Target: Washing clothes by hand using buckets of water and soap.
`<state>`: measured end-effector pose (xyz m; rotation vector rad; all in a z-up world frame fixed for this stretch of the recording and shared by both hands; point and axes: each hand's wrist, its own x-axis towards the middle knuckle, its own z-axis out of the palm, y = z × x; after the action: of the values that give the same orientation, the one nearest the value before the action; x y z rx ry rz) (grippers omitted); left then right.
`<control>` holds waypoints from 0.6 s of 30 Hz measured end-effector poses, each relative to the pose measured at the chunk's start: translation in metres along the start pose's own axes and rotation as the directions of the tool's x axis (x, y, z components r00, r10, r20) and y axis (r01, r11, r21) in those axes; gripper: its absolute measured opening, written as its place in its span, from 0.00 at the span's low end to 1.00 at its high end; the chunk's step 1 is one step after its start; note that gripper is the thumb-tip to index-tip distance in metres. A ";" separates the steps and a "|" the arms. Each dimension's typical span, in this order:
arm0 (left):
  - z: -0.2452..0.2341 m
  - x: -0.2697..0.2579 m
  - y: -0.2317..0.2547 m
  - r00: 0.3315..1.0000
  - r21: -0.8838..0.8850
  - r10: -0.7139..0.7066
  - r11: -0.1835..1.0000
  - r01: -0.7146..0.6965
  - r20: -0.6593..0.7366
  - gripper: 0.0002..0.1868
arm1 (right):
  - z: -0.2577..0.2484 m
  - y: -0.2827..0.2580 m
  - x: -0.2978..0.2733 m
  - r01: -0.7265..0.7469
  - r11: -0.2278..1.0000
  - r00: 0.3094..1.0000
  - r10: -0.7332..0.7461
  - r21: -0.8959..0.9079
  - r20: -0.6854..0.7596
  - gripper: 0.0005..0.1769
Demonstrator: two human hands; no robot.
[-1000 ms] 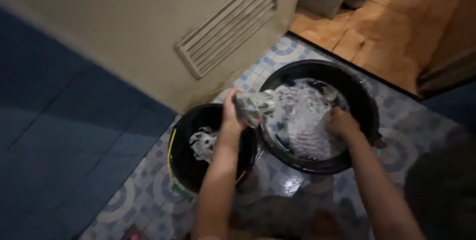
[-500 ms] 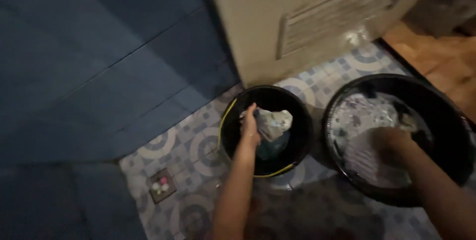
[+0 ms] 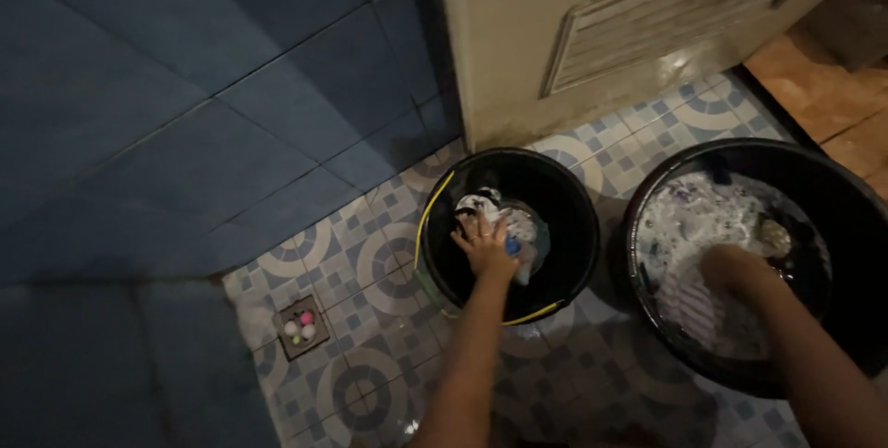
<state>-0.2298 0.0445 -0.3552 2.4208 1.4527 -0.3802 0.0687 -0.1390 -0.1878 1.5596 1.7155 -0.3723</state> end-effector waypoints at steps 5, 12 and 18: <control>-0.007 0.009 0.021 0.943 0.189 -0.190 0.972 0.142 0.273 0.64 | 0.084 0.039 0.002 0.058 0.989 0.998 -0.054 -0.135 0.036 0.22; -0.022 0.017 0.060 0.977 0.372 -0.210 0.903 0.212 -0.047 0.48 | 0.058 0.077 -0.087 0.016 0.366 0.627 0.721 0.930 -0.295 0.09; -0.135 -0.014 0.156 0.879 -0.281 0.372 0.846 -0.453 -0.298 0.45 | -0.013 0.077 -0.145 0.358 0.151 0.493 0.808 0.922 -0.324 0.03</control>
<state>-0.0873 0.0143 -0.2082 2.4461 0.9217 0.2486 0.1293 -0.2180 -0.0563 3.6148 1.6973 -0.6701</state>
